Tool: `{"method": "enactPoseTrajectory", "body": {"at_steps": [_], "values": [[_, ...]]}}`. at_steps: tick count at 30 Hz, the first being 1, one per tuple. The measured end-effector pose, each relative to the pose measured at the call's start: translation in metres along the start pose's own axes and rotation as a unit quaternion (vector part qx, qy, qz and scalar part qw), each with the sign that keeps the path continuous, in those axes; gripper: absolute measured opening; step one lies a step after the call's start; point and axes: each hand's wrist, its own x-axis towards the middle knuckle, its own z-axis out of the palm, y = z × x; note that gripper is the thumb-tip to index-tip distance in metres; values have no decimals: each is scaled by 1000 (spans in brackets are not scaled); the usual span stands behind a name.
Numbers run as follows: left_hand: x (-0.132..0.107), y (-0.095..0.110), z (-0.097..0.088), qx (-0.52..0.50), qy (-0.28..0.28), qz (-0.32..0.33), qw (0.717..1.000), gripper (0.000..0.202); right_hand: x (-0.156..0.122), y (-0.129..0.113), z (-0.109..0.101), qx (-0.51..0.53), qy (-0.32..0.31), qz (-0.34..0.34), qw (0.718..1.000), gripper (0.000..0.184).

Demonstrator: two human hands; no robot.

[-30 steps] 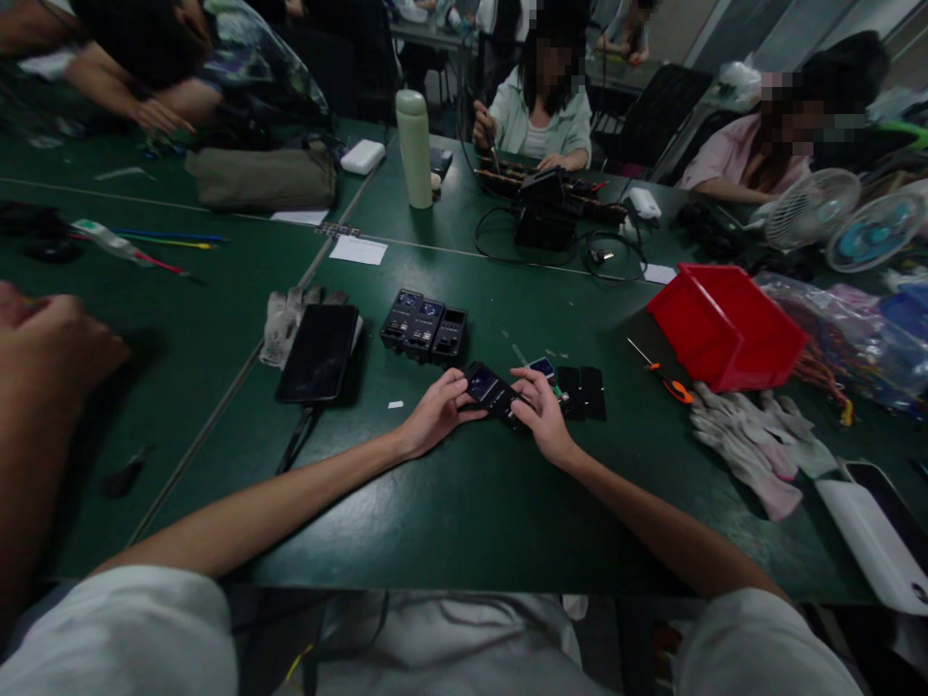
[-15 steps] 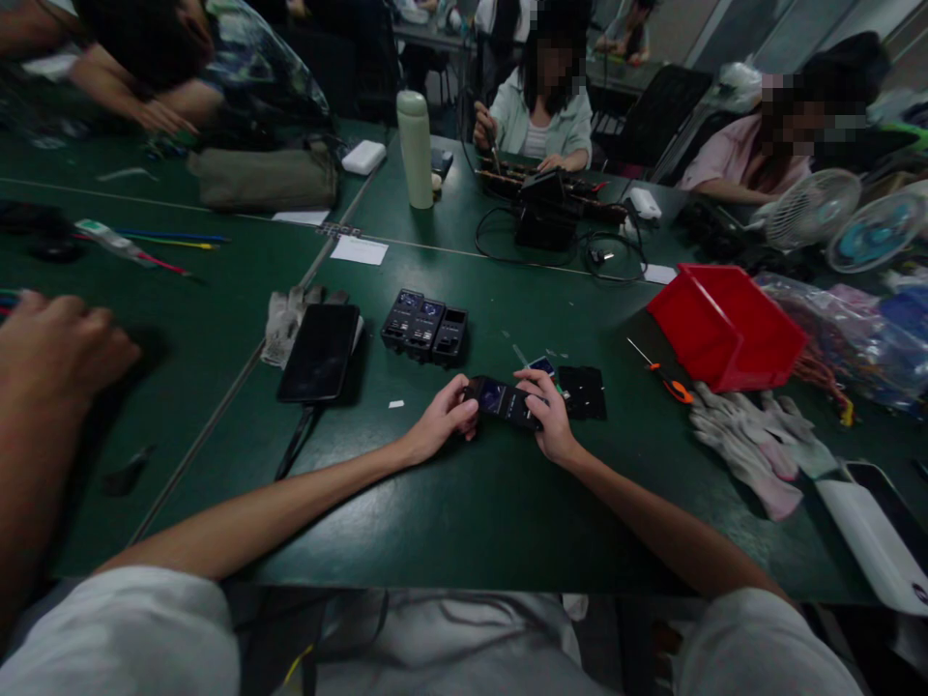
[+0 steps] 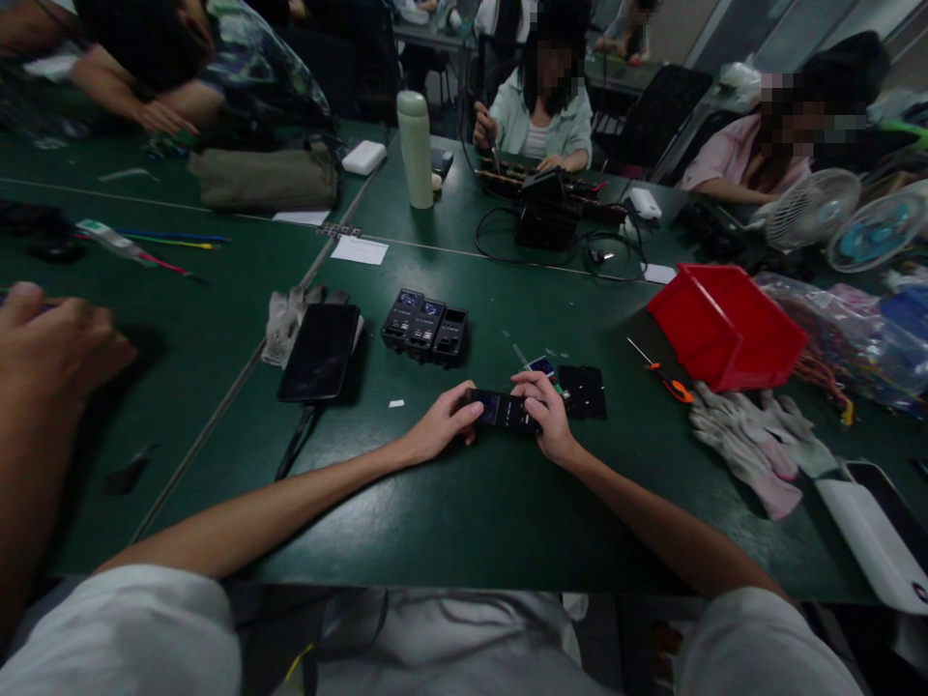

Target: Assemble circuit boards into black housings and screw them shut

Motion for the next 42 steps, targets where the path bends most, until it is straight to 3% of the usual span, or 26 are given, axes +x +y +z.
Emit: {"method": "enactPoseTrajectory", "body": {"at_steps": [14,27,42], "values": [[1,-3,0,-58,21,-18,998,42,1,1,0,-5,-29,5,1000,42],[1,-8,0,-92,16,5,996,38,1,-4,1,-16,-46,15,999,42],[-1,-3,2,-48,13,0,999,43,0,0,0,-8,-6,1,1000,42]]}}
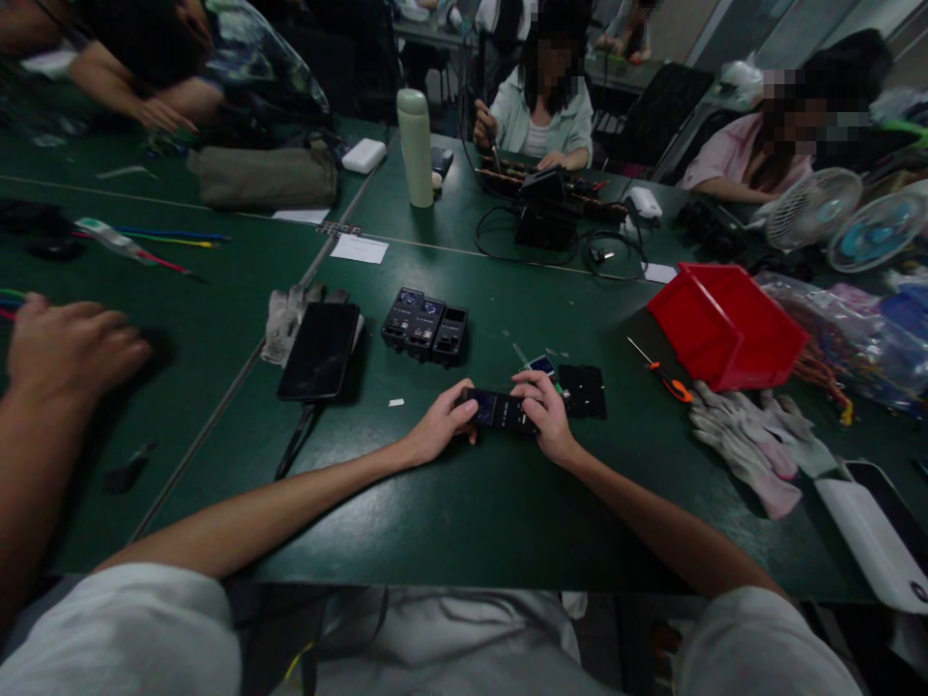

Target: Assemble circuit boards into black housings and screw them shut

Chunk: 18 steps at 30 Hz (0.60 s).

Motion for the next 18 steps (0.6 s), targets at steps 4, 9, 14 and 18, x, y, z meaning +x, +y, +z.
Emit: {"method": "enactPoseTrajectory", "body": {"at_steps": [4,9,14,18], "values": [[0,0,1,-1,6,-8,1000,44,0,-1,-1,-19,4,0,1000,43],[0,-1,0,17,5,-5,1000,45,-1,-2,-2,-31,5,-7,999,40],[0,1,0,36,4,11,999,44,-1,-2,-2,-21,3,-7,1000,38],[0,2,1,44,2,18,999,43,-1,-1,-2,-16,2,-9,1000,37]]}}
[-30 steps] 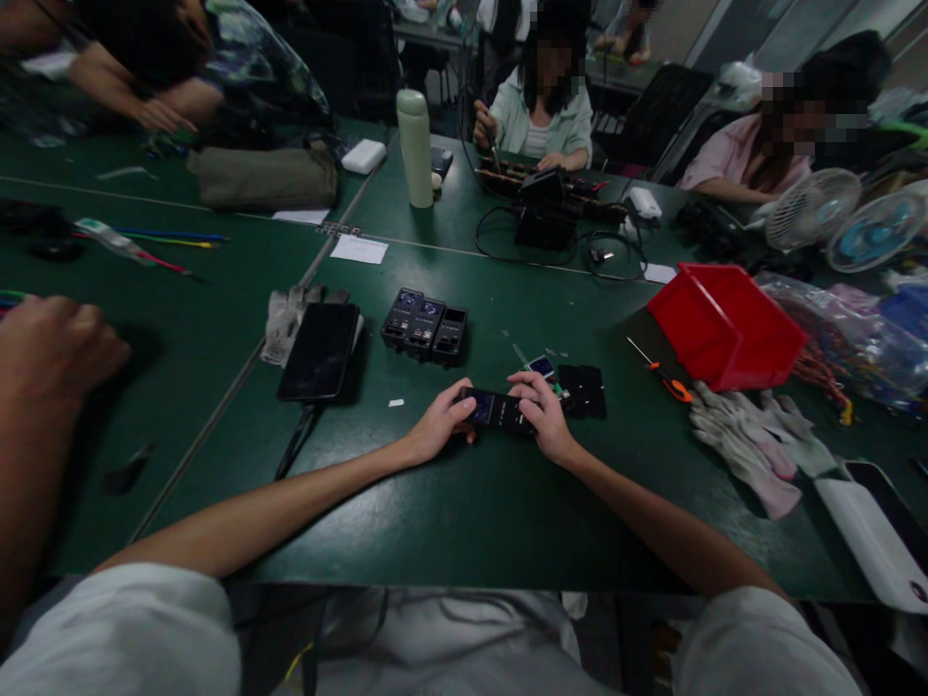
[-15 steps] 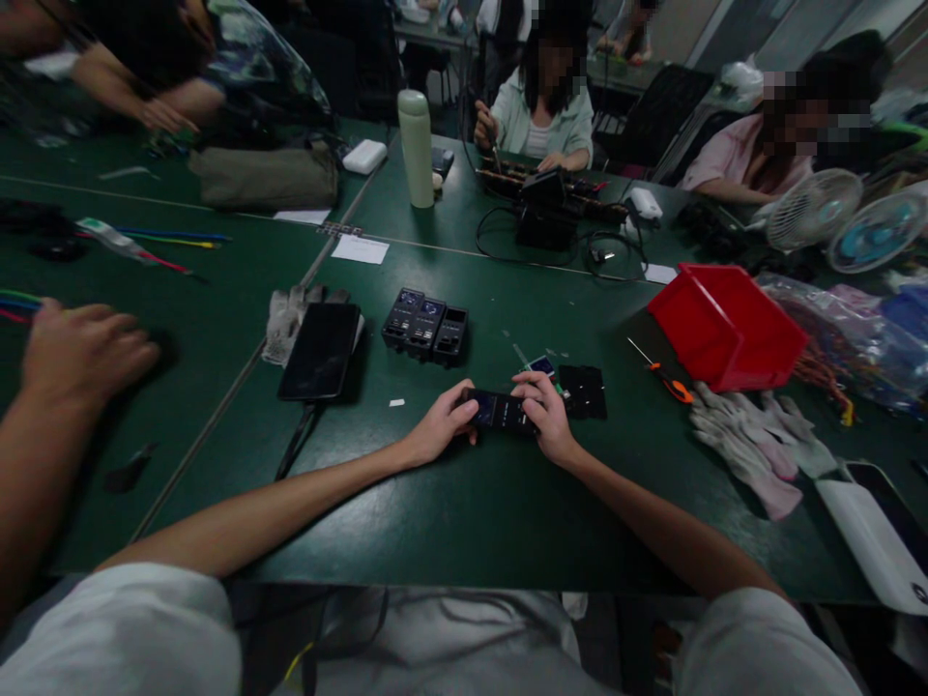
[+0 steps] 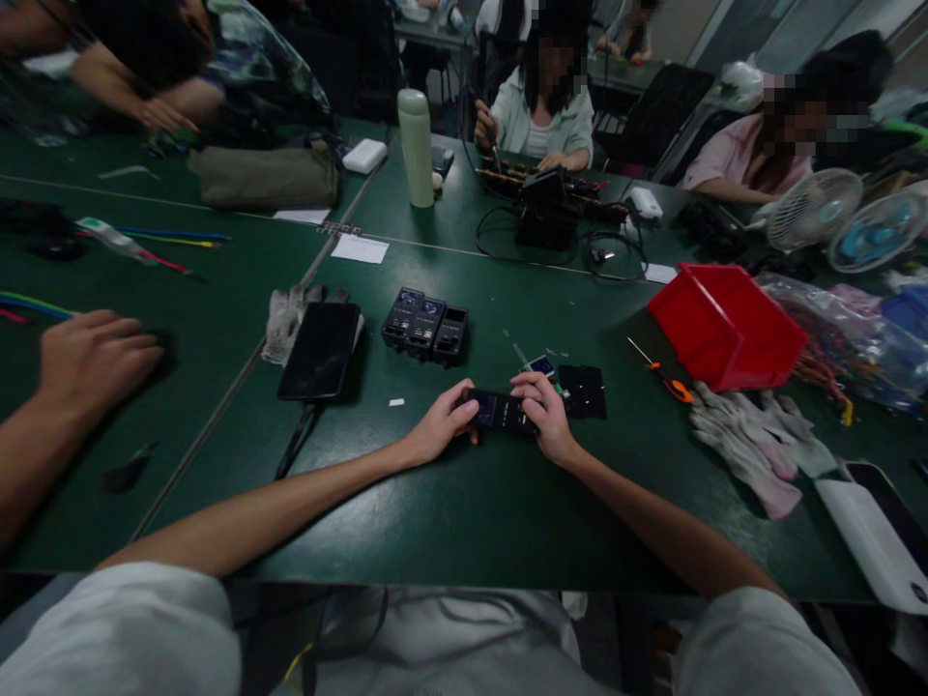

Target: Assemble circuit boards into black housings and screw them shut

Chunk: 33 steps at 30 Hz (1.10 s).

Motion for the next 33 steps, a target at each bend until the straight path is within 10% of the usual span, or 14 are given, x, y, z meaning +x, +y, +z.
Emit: {"method": "enactPoseTrajectory", "body": {"at_steps": [33], "values": [[0,0,-2,32,-14,14,999,40,0,3,0,0,13,-23,1000,34]]}}
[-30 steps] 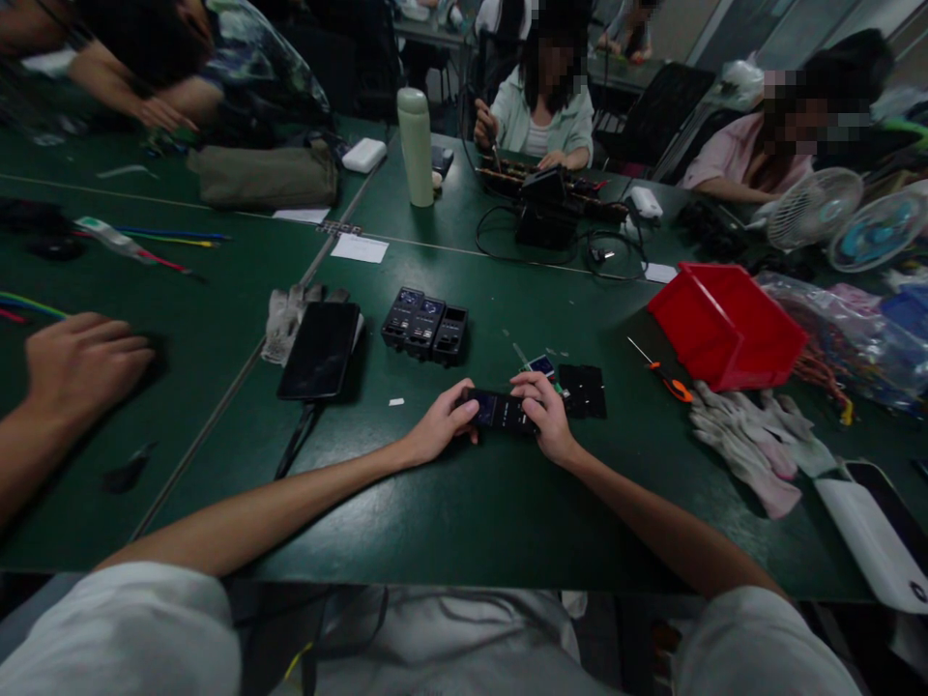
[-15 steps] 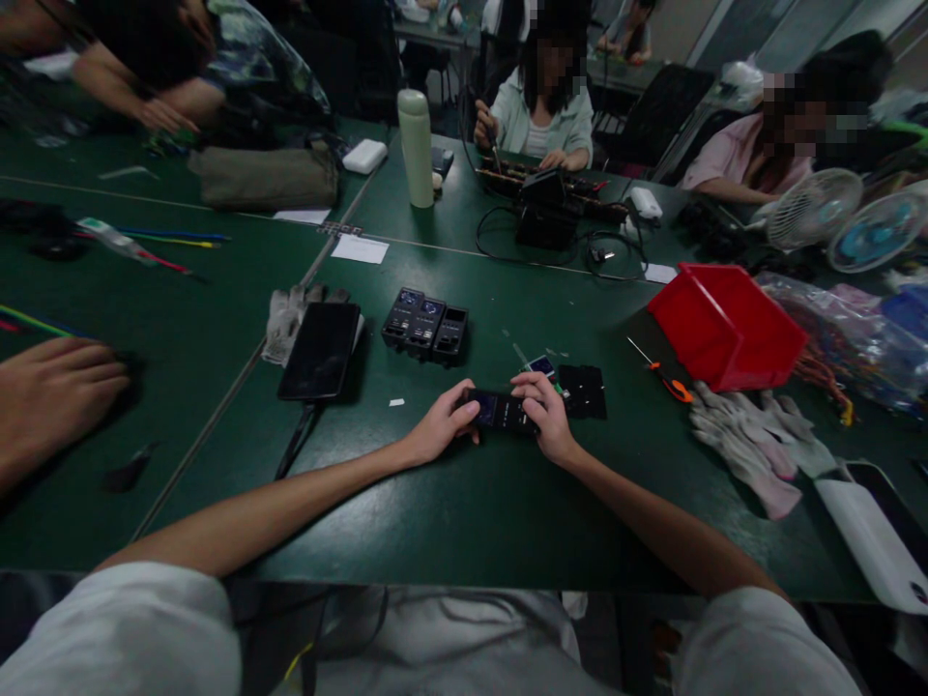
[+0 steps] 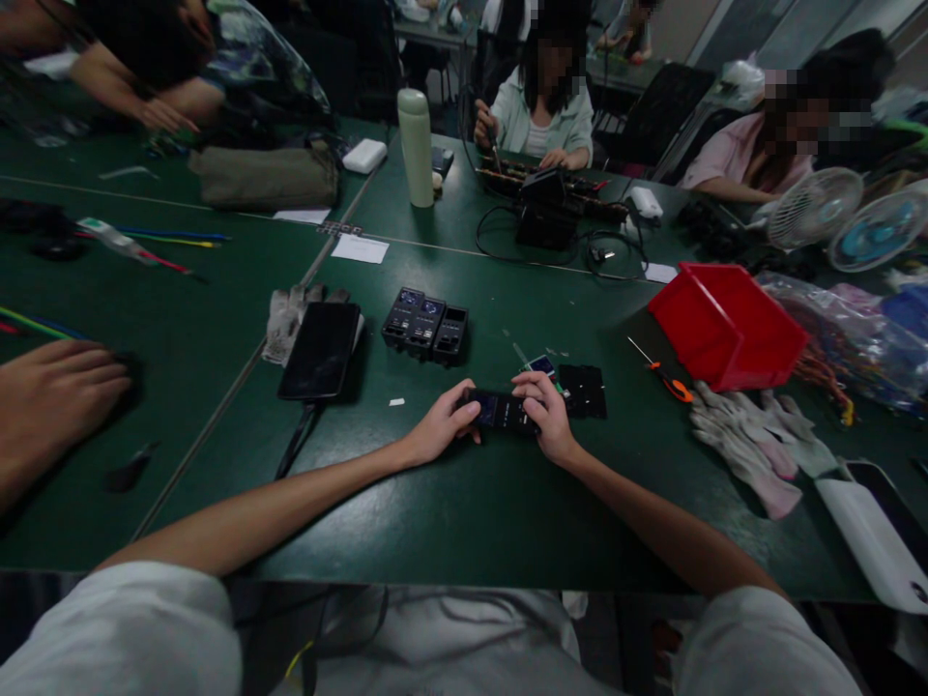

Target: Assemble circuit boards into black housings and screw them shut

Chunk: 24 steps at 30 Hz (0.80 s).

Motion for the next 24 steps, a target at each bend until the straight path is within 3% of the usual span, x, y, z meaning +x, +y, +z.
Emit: {"method": "enactPoseTrajectory", "body": {"at_steps": [24], "values": [[0,1,1,15,-3,3,1000,38,-1,0,0,-9,0,4,1000,35]]}}
